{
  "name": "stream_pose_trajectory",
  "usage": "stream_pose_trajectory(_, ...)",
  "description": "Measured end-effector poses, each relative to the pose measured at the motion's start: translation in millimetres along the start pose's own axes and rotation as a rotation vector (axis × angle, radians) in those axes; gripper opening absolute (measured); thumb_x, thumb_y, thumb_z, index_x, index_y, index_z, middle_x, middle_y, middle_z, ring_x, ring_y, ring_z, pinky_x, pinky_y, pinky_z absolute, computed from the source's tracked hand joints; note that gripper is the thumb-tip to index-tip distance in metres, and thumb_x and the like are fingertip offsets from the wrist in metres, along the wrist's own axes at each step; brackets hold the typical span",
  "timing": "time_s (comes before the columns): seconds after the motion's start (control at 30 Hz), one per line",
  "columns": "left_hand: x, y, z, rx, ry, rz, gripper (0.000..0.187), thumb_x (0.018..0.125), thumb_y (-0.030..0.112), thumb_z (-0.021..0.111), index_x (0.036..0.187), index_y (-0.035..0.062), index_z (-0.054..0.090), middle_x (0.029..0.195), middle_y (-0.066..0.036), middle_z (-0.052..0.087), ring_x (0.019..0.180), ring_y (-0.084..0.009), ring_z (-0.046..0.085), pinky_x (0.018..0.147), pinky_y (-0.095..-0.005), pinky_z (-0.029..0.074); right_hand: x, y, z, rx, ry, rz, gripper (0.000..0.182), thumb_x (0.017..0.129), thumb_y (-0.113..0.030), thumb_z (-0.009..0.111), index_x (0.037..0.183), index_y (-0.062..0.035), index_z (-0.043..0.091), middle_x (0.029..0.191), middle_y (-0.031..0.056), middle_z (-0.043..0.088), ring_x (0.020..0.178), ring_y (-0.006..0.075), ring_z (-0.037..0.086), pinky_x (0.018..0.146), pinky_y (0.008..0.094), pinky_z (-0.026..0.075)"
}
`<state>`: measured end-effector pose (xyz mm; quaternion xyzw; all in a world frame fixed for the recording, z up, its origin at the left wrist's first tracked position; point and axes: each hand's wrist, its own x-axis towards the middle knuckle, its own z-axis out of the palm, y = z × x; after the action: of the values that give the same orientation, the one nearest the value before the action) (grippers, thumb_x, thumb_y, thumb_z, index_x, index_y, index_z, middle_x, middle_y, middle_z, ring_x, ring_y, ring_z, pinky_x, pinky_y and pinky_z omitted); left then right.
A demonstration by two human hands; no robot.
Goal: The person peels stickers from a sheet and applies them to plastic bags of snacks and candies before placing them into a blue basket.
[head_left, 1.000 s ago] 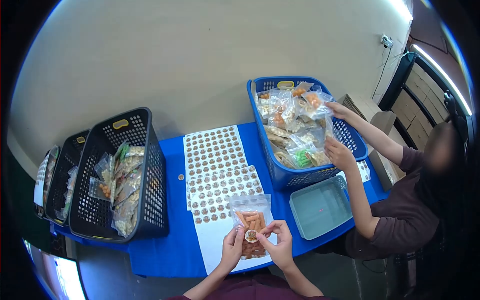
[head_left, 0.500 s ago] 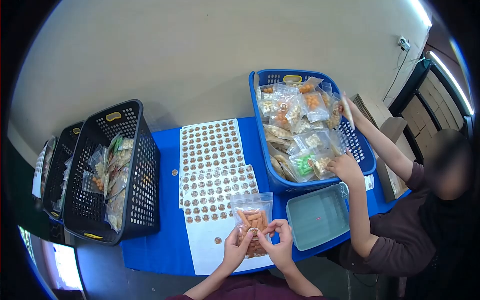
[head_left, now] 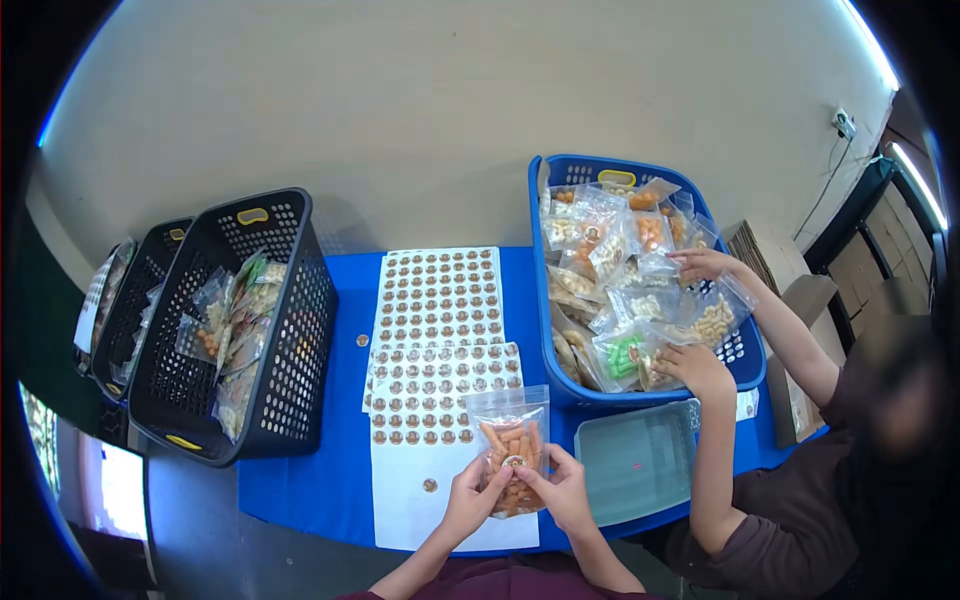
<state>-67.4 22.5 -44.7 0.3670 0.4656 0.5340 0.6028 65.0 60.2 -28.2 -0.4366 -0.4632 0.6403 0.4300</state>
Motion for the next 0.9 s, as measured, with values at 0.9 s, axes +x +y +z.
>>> stream_pose_trajectory(0.9,-26,-1,20,0.003,-0.089,0.034,0.045,0.078,0.008,0.058,0.116,-0.0041,0.039,0.103,-0.008,0.052,0.091,-0.0117,0.052,0.079,-0.0247,0.043,-21,23,-27,-0.109,-0.024,-0.178,0.024,0.076,-0.012,0.062,0.095,0.002,0.056,0.093,0.004,0.052,0.086,0.0104,0.05,0.075,0.0236,0.04)
